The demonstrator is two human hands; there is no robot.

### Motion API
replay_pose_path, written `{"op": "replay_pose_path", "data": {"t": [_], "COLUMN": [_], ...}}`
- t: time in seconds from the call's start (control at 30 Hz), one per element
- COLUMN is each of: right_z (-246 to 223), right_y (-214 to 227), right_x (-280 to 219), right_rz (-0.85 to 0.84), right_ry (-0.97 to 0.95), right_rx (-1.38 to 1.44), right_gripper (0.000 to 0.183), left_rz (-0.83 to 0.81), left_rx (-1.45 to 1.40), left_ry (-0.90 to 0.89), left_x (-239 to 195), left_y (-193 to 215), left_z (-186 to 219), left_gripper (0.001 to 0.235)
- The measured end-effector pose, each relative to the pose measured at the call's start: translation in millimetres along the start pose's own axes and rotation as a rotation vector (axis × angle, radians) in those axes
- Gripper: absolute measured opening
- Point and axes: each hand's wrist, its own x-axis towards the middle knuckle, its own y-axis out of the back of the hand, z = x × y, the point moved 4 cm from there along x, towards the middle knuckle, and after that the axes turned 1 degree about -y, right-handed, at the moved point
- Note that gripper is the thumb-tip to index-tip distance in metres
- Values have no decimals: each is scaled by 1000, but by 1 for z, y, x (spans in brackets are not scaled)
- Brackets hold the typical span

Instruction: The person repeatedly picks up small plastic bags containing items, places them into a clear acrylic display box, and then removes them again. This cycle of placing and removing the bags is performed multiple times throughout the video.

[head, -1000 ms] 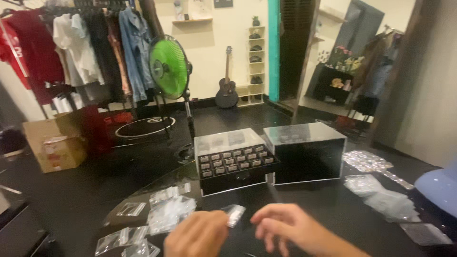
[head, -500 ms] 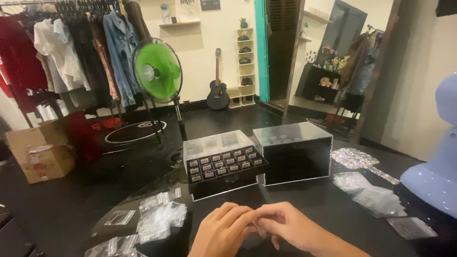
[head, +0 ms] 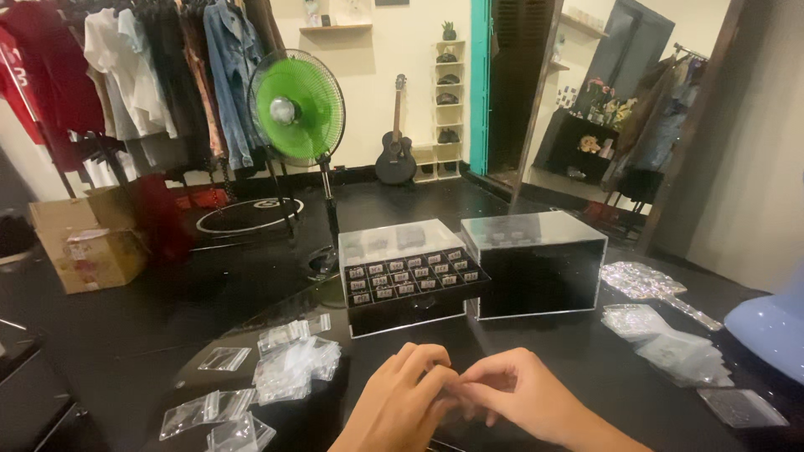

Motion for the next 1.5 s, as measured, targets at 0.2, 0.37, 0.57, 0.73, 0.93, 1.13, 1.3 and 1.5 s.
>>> {"op": "replay_pose_path", "data": {"t": [0.2,0.37,0.57,0.73,0.93,1.13,1.3,1.5], "right_z": [-8,1,-7,-21,8,16,44,21], "right_y": [-1,-4,-7,-8,-5,-5,-1,-3], "right_x": [-8,-6,-11,-20,-13,-4,16,11], "right_rz": [89,41,-154,-160,-264,-72,-77,-41], "right_ry": [73,85,-23,-155,-252,-180,-38,-119], "right_rx": [-132,-189,-137,-162,-226,-143,59,131], "right_gripper": [17,7,5,16,18,14,15,13], "left_rz": [-31,-8,-141,-242,-270,-197,-140,177], "left_rx": [-70,17,-268,-363,-334,-423,-233,50], "left_ry": [19,36,-13,97,51,38,207,-15], "left_x": [-2,-13,8,27,6,12,-9,-4], "left_y": [-5,-27,8,22,-1,10,-26,-9], "left_z": [2,-18,22,34,18,30,-9,3], "left_gripper": [37,28,13,21,43,40,72,33]}}
